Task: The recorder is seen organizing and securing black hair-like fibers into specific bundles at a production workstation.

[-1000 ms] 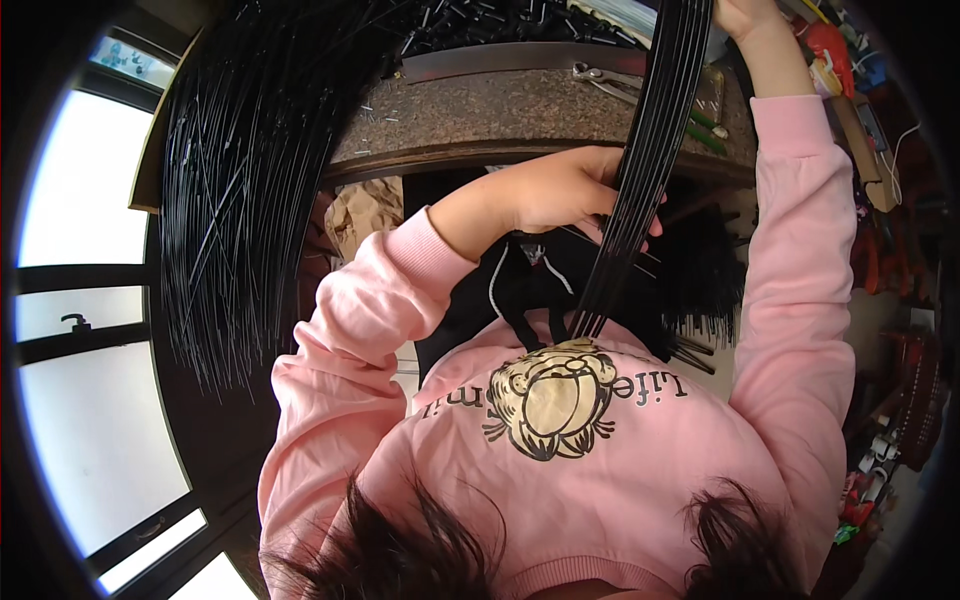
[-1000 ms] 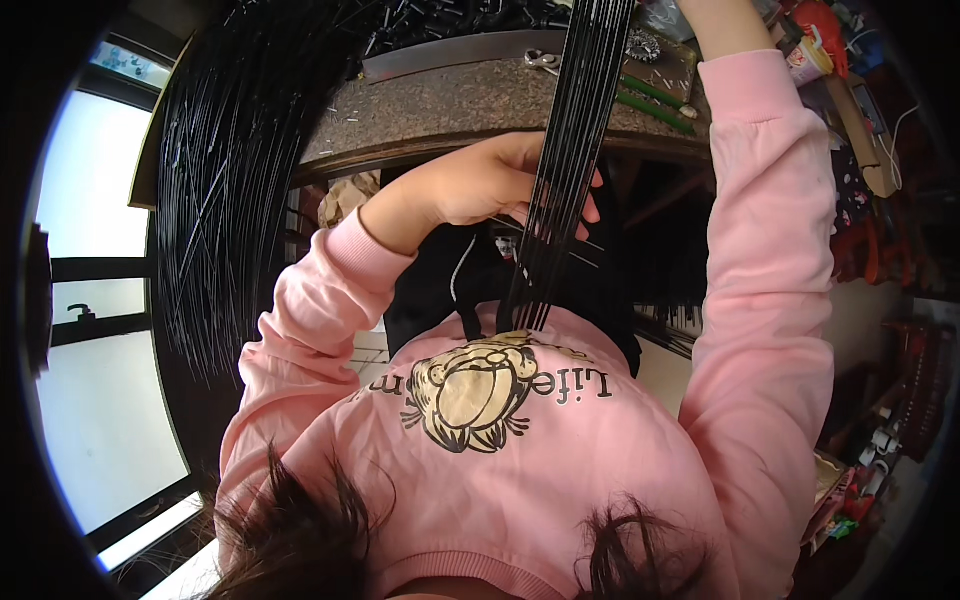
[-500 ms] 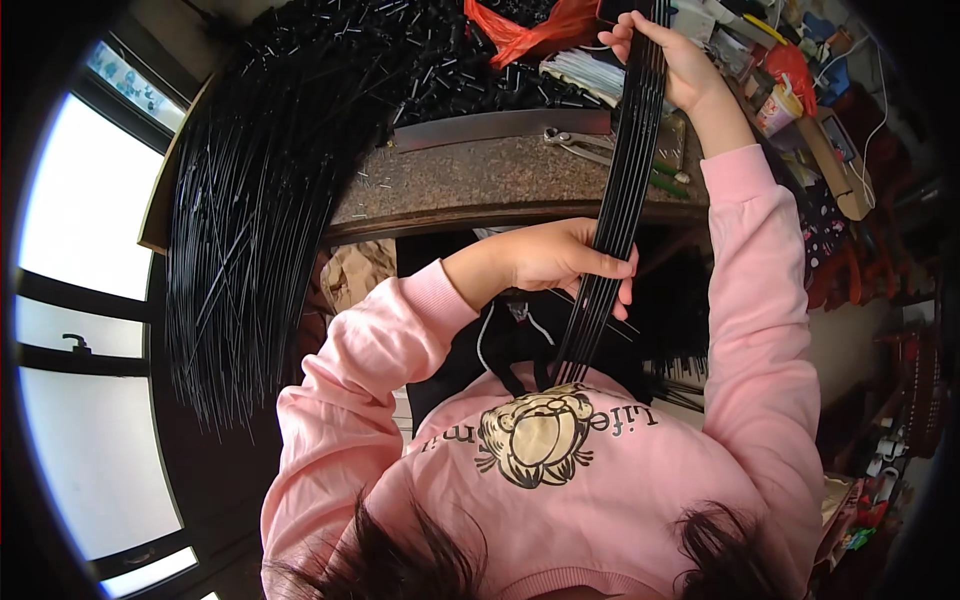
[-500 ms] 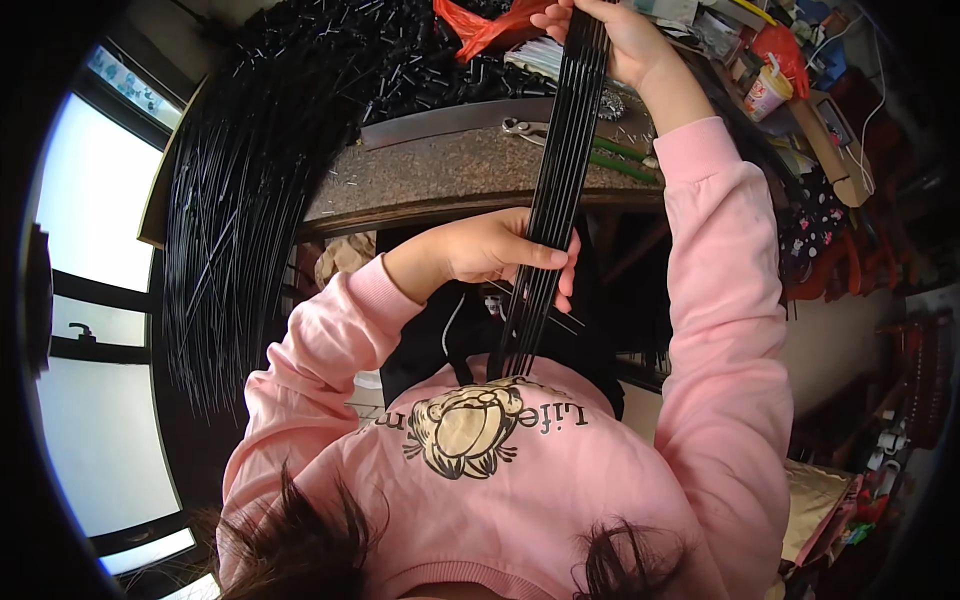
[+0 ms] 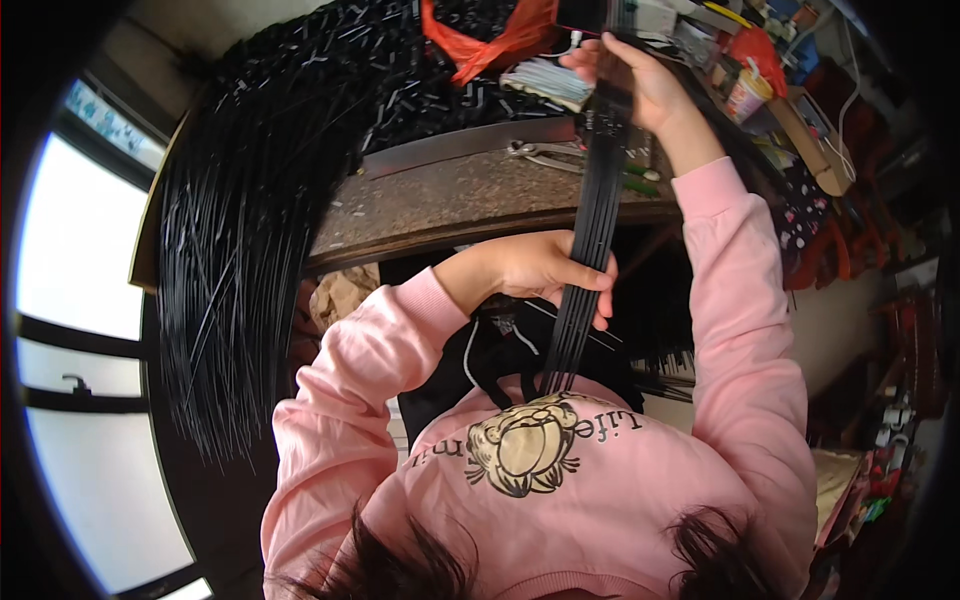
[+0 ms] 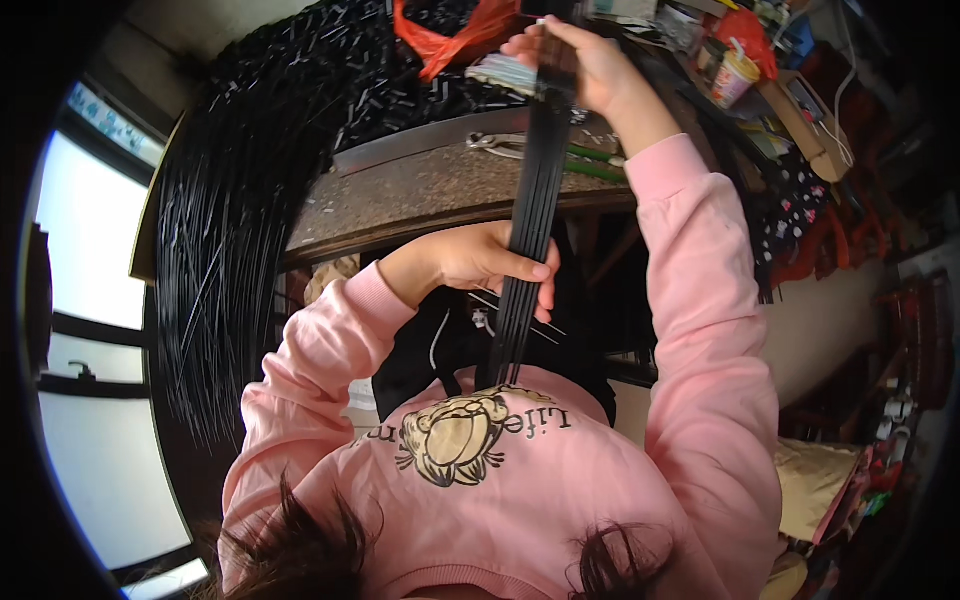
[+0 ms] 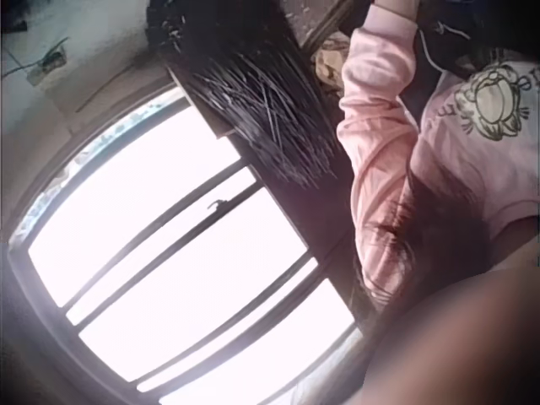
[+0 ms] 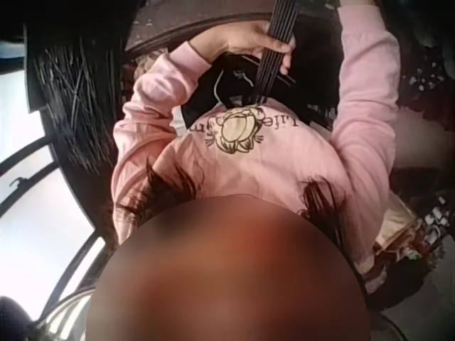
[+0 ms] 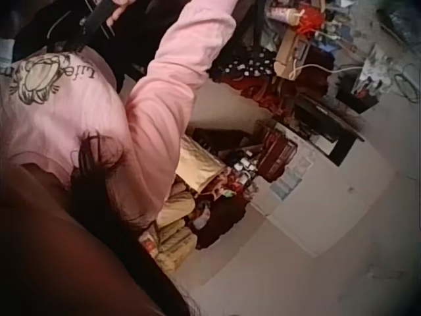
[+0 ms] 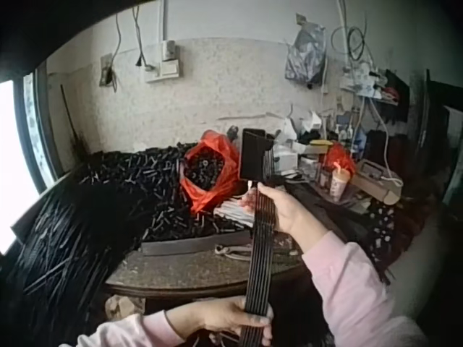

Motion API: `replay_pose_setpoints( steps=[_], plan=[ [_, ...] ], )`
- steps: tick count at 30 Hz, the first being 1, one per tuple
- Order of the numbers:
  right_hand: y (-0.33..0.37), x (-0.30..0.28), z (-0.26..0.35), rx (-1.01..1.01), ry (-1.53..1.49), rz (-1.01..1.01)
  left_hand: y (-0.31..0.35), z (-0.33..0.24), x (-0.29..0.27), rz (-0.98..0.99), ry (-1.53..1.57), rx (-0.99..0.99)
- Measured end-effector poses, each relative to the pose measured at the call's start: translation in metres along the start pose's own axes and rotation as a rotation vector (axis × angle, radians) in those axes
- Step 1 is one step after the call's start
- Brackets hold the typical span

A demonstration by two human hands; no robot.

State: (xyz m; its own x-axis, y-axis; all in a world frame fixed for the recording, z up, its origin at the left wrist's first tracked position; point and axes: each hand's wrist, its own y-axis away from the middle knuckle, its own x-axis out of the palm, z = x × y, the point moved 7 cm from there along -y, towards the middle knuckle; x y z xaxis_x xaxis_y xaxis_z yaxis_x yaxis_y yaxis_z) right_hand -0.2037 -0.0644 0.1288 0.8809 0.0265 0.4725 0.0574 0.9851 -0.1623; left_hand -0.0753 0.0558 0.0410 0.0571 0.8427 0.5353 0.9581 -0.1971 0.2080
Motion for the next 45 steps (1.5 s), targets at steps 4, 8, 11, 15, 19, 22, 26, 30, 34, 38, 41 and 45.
replay_pose_setpoints(
  steps=[4, 8, 11, 15, 19, 22, 26, 30, 34, 38, 41, 45],
  plan=[
    [0.023, 0.001, -0.011, 0.088, 0.023, -0.146, 0.003, -0.01, -0.006, -0.079, 0.023, 0.051],
    [0.081, 0.016, -0.008, -0.043, 0.603, -0.249, -0.002, -0.02, -0.023, -0.259, 0.069, 0.116],
    [0.124, 0.023, -0.016, -0.094, 0.853, -0.215, -0.018, -0.031, -0.026, -0.325, 0.085, 0.186],
    [0.165, 0.039, -0.005, -0.183, 1.379, -0.256, -0.051, -0.043, -0.018, -0.318, 0.152, 0.292],
    [0.187, 0.028, 0.007, -0.168, 1.552, -0.396, -0.081, -0.038, 0.001, -0.305, 0.048, 0.298],
    [0.201, 0.018, 0.01, -0.11, 1.639, -0.477, -0.109, -0.032, 0.014, -0.239, 0.128, 0.278],
    [0.212, 0.006, 0.018, 0.059, 1.781, -0.569, -0.133, -0.027, 0.026, -0.215, 0.05, 0.201],
    [0.213, -0.002, 0.023, 0.148, 1.83, -0.537, -0.142, -0.025, 0.03, -0.184, 0.144, 0.095],
    [0.217, 0.002, 0.03, 0.094, 1.799, -0.462, -0.163, -0.02, 0.021, -0.183, 0.22, 0.043],
    [0.219, -0.016, 0.024, 0.133, 1.712, -0.5, -0.176, -0.008, 0.019, -0.15, 0.145, 0.005],
    [0.22, -0.027, 0.019, 0.279, 1.731, -0.546, -0.172, -0.004, 0.026, -0.145, 0.208, -0.048],
    [0.22, -0.028, 0.011, 0.351, 1.775, -0.618, -0.168, 0.003, 0.025, -0.139, 0.285, -0.074]
  ],
)
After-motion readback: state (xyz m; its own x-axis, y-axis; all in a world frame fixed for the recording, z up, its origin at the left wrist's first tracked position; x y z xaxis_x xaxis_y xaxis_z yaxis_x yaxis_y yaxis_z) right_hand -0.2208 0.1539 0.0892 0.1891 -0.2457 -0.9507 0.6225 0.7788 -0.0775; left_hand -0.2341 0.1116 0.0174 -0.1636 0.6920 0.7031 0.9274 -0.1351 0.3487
